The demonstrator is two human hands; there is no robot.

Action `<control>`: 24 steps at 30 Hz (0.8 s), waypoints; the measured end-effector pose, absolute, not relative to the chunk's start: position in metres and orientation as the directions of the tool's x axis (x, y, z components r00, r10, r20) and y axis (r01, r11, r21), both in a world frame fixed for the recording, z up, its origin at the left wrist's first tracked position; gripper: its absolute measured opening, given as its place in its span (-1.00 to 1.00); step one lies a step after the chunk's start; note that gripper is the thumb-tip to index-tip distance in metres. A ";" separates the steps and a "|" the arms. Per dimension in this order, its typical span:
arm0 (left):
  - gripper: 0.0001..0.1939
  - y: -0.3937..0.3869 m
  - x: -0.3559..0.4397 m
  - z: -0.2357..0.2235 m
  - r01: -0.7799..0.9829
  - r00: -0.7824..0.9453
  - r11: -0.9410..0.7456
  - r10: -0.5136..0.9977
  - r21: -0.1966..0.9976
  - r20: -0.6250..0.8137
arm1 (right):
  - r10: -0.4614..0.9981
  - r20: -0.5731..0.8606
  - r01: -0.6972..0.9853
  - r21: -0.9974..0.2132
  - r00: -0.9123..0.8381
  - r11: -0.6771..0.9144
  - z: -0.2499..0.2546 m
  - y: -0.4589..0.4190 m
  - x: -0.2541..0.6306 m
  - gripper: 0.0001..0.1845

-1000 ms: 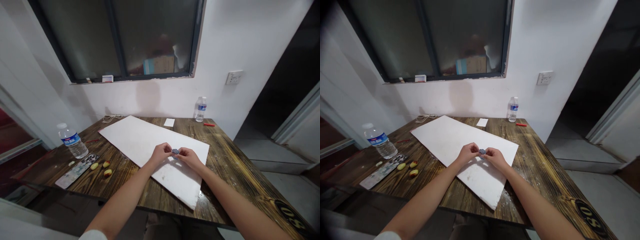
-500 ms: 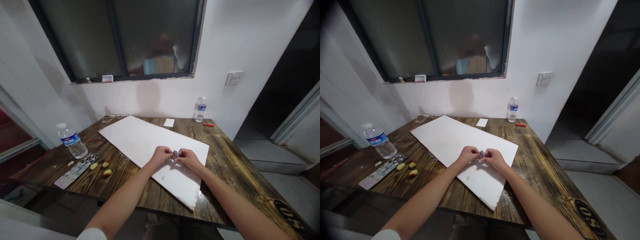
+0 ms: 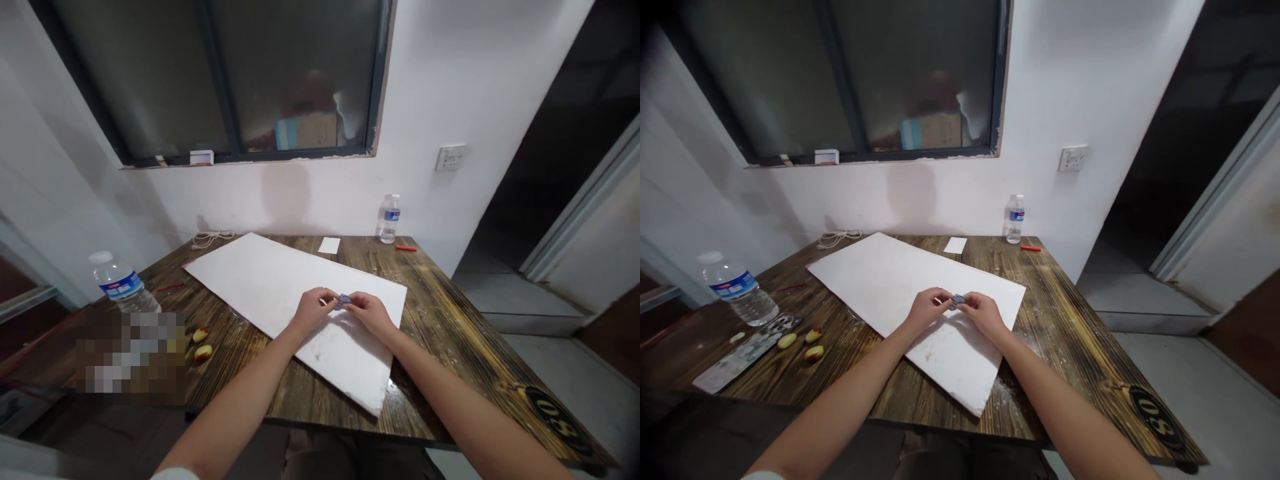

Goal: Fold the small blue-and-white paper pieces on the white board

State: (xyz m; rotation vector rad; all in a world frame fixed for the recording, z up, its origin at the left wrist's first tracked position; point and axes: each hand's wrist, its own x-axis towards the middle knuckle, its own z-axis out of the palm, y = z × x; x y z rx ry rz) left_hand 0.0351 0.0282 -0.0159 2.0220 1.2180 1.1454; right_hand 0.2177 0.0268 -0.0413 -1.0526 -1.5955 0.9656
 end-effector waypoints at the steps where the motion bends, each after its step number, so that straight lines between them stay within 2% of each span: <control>1: -0.87 0.028 0.035 -0.015 0.478 0.266 -0.502 0.865 0.721 0.426 | 0.940 0.305 0.217 -0.918 -0.152 0.333 -0.039 0.025 0.218 -0.78; 5: -0.90 0.029 0.033 -0.015 0.527 0.358 -0.590 0.807 0.611 0.470 | 0.928 0.345 0.314 -0.873 -0.142 0.373 -0.036 0.024 0.220 -0.82; 10: -0.88 0.033 0.030 -0.020 0.521 0.408 -0.546 0.835 0.656 0.370 | 0.942 0.288 0.335 -0.882 -0.174 0.332 -0.045 0.029 0.222 -0.88; 12: -0.85 0.033 0.029 -0.021 0.511 0.438 -0.537 0.834 0.671 0.334 | 0.934 0.308 0.354 -0.866 -0.180 0.353 -0.044 0.029 0.223 -0.90; 18: -0.84 0.031 0.028 -0.015 0.564 0.425 -0.613 0.790 0.553 0.441 | 0.841 0.498 0.521 -0.671 -0.210 0.527 -0.036 0.026 0.223 -0.94; 22: -0.81 0.031 0.028 -0.014 0.613 0.489 -0.629 0.777 0.479 0.396 | 0.863 0.456 0.460 -0.732 -0.218 0.503 -0.038 0.027 0.222 -0.89; 24: -0.82 0.032 0.028 -0.015 0.641 0.488 -0.612 0.791 0.463 0.369 | 0.868 0.434 0.491 -0.717 -0.242 0.495 -0.040 0.028 0.222 -0.91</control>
